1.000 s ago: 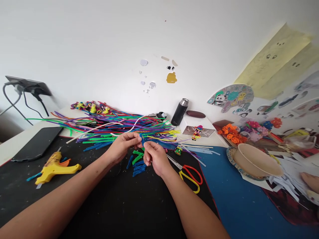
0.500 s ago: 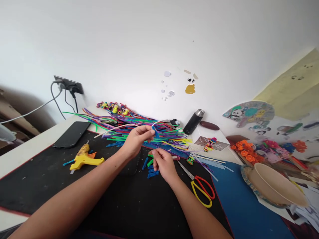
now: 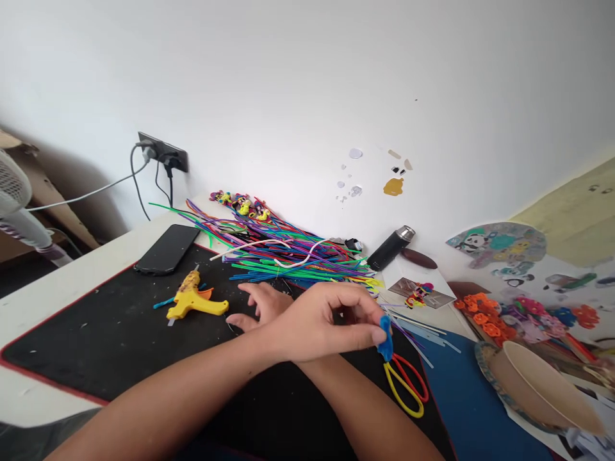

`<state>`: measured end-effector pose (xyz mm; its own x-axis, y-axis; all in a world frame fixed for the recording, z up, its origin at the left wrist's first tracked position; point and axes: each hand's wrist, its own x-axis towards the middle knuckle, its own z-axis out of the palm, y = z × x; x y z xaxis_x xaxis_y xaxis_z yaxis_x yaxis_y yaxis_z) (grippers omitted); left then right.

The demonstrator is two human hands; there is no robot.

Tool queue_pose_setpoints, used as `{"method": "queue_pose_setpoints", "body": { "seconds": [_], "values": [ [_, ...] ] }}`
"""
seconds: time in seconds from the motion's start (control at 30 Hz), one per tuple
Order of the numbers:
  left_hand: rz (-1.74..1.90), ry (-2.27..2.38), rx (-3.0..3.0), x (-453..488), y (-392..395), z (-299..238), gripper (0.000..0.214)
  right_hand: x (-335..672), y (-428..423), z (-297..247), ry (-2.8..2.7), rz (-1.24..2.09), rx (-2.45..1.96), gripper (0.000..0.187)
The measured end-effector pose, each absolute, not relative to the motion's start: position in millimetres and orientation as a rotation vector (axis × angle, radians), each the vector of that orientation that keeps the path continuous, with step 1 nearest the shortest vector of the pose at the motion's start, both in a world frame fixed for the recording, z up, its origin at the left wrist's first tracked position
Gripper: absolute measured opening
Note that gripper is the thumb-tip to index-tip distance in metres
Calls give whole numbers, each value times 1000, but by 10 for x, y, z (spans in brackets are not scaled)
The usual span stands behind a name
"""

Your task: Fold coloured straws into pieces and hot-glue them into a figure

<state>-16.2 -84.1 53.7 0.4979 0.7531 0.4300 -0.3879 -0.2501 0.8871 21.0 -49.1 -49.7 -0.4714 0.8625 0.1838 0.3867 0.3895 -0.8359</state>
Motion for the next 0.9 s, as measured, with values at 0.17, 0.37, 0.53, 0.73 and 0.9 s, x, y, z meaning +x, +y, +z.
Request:
{"method": "queue_pose_setpoints", "body": {
  "seconds": [0.17,0.37,0.53,0.73,0.9],
  "values": [
    [1060,232,1438,-172,-896,586,36,-241,-486,-383,-2682,469,-1052,74],
    [1022,211,1423,-163,-891,577,44,-541,-368,-482,-2848,260,-998,66],
    [991,199,1401,-136,-890,543,41,-642,-358,-585,-2830,321,-991,44],
    [938,120,1451,-70,-940,474,32,-623,-502,-483,-2578,790,-779,35],
    [850,-22,1480,31,-1056,372,40,-381,-459,-327,-2059,1477,-707,36]
  ]
}}
